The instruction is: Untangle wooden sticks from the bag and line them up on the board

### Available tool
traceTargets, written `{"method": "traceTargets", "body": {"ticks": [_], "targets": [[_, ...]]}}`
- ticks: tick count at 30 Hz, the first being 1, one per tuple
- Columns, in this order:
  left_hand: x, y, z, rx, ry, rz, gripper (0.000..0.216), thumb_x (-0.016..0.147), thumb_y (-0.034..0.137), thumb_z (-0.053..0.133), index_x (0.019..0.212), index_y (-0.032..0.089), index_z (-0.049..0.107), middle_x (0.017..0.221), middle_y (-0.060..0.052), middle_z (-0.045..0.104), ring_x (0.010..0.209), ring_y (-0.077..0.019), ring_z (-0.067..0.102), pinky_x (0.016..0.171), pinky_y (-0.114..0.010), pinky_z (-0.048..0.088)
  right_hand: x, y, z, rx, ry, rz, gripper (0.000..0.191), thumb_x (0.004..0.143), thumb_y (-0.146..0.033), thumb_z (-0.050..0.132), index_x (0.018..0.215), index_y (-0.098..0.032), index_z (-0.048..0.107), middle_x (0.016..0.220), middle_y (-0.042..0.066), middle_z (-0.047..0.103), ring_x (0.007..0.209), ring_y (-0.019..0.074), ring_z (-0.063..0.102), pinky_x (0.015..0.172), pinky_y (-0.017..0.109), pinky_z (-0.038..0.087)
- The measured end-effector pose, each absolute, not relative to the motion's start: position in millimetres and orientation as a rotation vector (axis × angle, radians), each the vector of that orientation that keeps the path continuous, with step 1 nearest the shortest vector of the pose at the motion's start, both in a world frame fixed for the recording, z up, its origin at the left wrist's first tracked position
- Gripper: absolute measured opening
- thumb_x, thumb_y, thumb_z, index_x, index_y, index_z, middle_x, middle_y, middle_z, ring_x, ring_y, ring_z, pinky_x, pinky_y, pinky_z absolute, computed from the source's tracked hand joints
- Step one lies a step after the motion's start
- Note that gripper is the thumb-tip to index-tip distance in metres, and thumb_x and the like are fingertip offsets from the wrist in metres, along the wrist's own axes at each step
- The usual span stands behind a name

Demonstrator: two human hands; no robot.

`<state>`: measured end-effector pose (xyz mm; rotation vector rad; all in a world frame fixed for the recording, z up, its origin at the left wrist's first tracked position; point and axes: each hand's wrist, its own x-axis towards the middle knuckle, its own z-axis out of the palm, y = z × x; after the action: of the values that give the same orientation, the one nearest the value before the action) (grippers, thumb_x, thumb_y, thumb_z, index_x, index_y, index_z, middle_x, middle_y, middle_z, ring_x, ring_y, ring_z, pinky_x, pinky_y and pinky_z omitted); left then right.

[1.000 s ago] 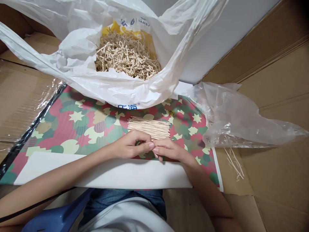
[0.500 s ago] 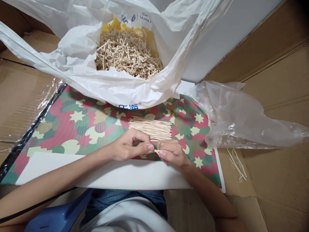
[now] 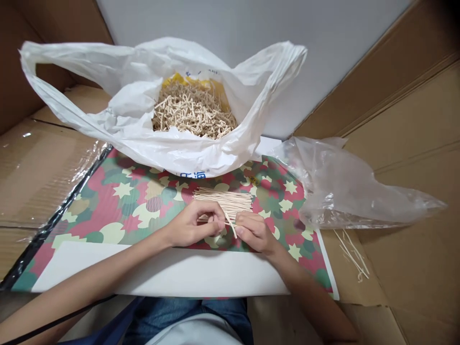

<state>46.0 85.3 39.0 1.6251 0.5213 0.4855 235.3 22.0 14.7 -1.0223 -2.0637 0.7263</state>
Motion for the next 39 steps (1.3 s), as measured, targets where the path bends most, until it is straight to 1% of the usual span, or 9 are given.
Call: {"method": "traceTargets", "body": {"ticks": [3,9,13,16,20,23,26,33,39], "targets": [[45,85,41,1.765,0.509,0.562,0.023,0.082,0.031,0.05,0.071,0.012,0.058,0.061,-0.003,0.056,0.056,-0.0105,0.049,0.054,-0.02,0.038,238,22,17,-1.031,-2.05,0.738,0.035,0.091,-0.032,0.029,0.063,-0.019,0.045,0.056,0.0,0.049,0.057,0.0132,0.045,0.06,0.028,0.039],[34,86,50,2.427,0.556,1.042,0.007,0.077,0.017,0.055,0.078,0.017,0.062,0.063,-0.004,0.057,0.06,-0.0127,0.048,0.059,-0.026,0.034,249,24,21,-1.337,-1.662,0.704,0.033,0.091,-0.045,0.028,0.099,-0.02,0.049,0.082,0.003,0.056,0.075,0.0149,0.054,0.065,0.027,0.044],[17,72,75,2.879,0.455,1.42,0.022,0.07,0.012,0.063,0.087,0.026,0.064,0.06,0.001,0.062,0.051,-0.0111,0.049,0.056,-0.028,0.031,249,27,20,-1.418,-1.667,0.578,0.023,0.091,-0.034,0.032,0.093,-0.02,0.051,0.077,0.001,0.056,0.074,0.0148,0.055,0.068,0.028,0.044],[4,56,102,3.051,0.363,1.565,0.025,0.068,0.01,0.065,0.083,0.029,0.064,0.057,0.004,0.063,0.048,-0.0105,0.051,0.054,-0.029,0.036,245,29,18,-1.4,-1.781,0.467,0.018,0.09,-0.027,0.035,0.088,-0.021,0.052,0.078,0.002,0.057,0.076,0.0163,0.056,0.07,0.029,0.043],[-1,81,127,3.023,0.496,1.827,0.025,0.071,0.009,0.06,0.087,0.028,0.061,0.057,0.004,0.062,0.048,-0.0105,0.051,0.054,-0.029,0.037,239,33,12,-1.329,-1.85,0.38,0.017,0.089,-0.024,0.035,0.087,-0.021,0.052,0.076,0.002,0.057,0.074,0.0164,0.056,0.067,0.028,0.043],[-2,139,141,2.951,1.223,1.443,0.016,0.083,0.025,0.046,0.093,0.021,0.058,0.07,-0.003,0.062,0.061,-0.0144,0.055,0.057,-0.028,0.037,238,36,8,-1.333,-1.877,0.359,0.016,0.089,-0.023,0.035,0.086,-0.02,0.051,0.077,0.002,0.057,0.074,0.0151,0.055,0.068,0.026,0.042],[-7,180,143,2.86,1.667,0.911,0.038,0.084,0.045,0.041,0.105,0.016,0.054,0.088,-0.009,0.063,0.072,-0.0205,0.057,0.059,-0.029,0.037,240,37,9,-1.371,-1.91,0.356,0.013,0.089,-0.024,0.036,0.088,-0.02,0.049,0.079,0.002,0.057,0.076,0.0147,0.056,0.069,0.025,0.043],[-5,148,109,2.962,1.049,0.866,0.02,0.085,0.017,0.035,0.074,0.016,0.052,0.069,-0.001,0.059,0.063,-0.0121,0.052,0.062,-0.026,0.032,250,48,19,-1.443,-2.124,0.247,0.012,0.088,-0.023,0.039,0.082,-0.02,0.048,0.079,0.003,0.056,0.076,0.0166,0.053,0.072,0.029,0.041],[19,121,59,3.014,0.706,0.631,0.015,0.083,0.016,0.038,0.076,0.015,0.051,0.069,-0.001,0.056,0.061,-0.0119,0.05,0.061,-0.027,0.031,253,62,12,-1.489,-2.282,0.123,0.013,0.087,-0.021,0.039,0.079,-0.018,0.048,0.078,0.004,0.056,0.077,0.0175,0.05,0.072,0.031,0.039]]}}
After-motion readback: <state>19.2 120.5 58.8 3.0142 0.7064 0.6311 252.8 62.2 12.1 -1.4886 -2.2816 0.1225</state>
